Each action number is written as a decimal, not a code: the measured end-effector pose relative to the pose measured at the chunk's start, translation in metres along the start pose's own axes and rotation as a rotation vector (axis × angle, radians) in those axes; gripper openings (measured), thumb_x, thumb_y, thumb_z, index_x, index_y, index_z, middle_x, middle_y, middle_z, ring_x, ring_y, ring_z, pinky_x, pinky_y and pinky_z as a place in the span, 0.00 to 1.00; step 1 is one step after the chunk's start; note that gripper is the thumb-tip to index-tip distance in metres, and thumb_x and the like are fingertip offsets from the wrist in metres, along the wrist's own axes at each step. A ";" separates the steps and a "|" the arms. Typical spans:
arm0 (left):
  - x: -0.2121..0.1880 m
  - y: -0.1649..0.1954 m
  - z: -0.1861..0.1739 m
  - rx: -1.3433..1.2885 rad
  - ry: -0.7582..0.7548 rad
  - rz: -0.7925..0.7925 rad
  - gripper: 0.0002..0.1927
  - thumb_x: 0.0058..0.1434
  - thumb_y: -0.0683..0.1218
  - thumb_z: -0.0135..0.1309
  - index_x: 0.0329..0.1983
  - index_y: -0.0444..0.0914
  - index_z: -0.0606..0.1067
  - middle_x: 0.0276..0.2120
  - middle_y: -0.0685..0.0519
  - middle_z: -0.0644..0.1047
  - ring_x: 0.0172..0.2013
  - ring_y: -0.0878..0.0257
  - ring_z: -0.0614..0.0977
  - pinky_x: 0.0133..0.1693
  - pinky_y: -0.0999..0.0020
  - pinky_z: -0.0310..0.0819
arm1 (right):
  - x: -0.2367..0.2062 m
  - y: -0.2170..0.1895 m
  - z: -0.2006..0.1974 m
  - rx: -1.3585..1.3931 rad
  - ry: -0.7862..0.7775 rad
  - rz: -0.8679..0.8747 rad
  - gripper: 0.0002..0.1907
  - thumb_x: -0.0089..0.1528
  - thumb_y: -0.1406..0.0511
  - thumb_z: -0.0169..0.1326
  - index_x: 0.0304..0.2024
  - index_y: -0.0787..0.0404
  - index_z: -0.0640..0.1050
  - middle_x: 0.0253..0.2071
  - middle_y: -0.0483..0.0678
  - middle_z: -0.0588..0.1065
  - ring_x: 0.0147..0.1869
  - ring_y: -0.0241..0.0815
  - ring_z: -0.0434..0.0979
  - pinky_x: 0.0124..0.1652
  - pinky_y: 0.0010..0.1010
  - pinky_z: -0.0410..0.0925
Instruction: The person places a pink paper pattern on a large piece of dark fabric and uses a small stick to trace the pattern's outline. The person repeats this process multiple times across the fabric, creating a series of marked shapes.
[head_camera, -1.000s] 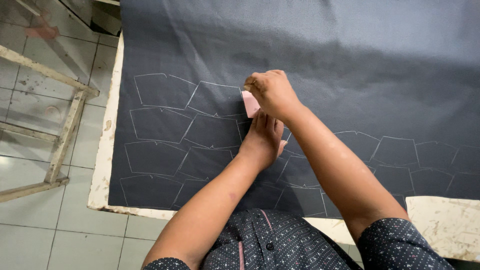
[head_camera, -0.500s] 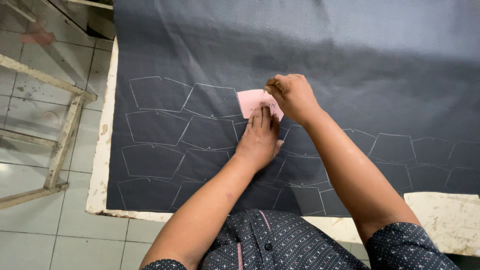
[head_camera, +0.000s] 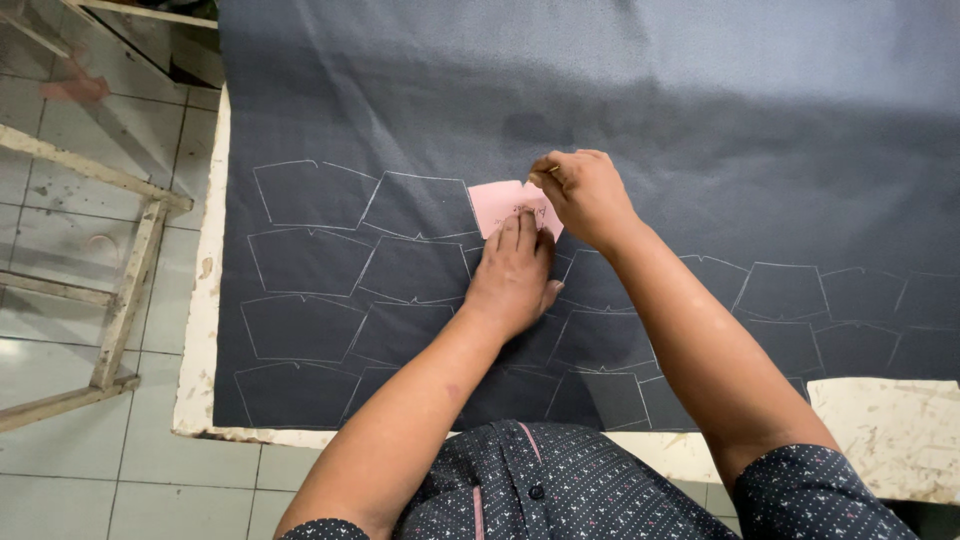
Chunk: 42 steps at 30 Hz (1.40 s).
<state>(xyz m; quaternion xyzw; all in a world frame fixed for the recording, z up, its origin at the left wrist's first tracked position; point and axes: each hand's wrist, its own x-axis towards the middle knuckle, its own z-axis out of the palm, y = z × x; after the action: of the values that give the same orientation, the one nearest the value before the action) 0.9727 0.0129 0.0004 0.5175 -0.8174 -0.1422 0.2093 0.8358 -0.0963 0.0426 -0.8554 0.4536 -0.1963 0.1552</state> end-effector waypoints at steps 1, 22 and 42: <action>0.000 0.000 -0.002 -0.002 0.003 0.003 0.39 0.51 0.57 0.65 0.58 0.28 0.70 0.63 0.31 0.64 0.63 0.40 0.66 0.63 0.48 0.61 | 0.000 0.000 0.000 -0.006 0.000 0.008 0.06 0.64 0.65 0.60 0.38 0.61 0.83 0.29 0.51 0.80 0.35 0.54 0.78 0.44 0.44 0.69; 0.031 -0.033 -0.006 -0.293 0.063 -0.101 0.11 0.58 0.52 0.59 0.42 0.46 0.82 0.46 0.50 0.73 0.48 0.49 0.75 0.49 0.51 0.71 | -0.053 0.025 -0.031 -0.094 -0.025 0.125 0.07 0.67 0.64 0.57 0.40 0.61 0.81 0.29 0.49 0.79 0.34 0.51 0.77 0.55 0.43 0.66; 0.065 -0.056 -0.028 -0.758 -0.303 -0.560 0.37 0.65 0.69 0.37 0.43 0.33 0.79 0.40 0.46 0.83 0.42 0.56 0.85 0.49 0.61 0.75 | -0.088 -0.009 -0.014 0.072 -0.122 0.196 0.06 0.67 0.64 0.55 0.41 0.59 0.81 0.28 0.46 0.80 0.37 0.44 0.82 0.66 0.48 0.61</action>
<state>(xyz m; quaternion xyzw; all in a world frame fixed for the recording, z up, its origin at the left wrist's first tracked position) 1.0061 -0.0705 0.0118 0.5783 -0.5589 -0.5539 0.2154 0.7906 -0.0188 0.0420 -0.8113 0.5171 -0.1439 0.2317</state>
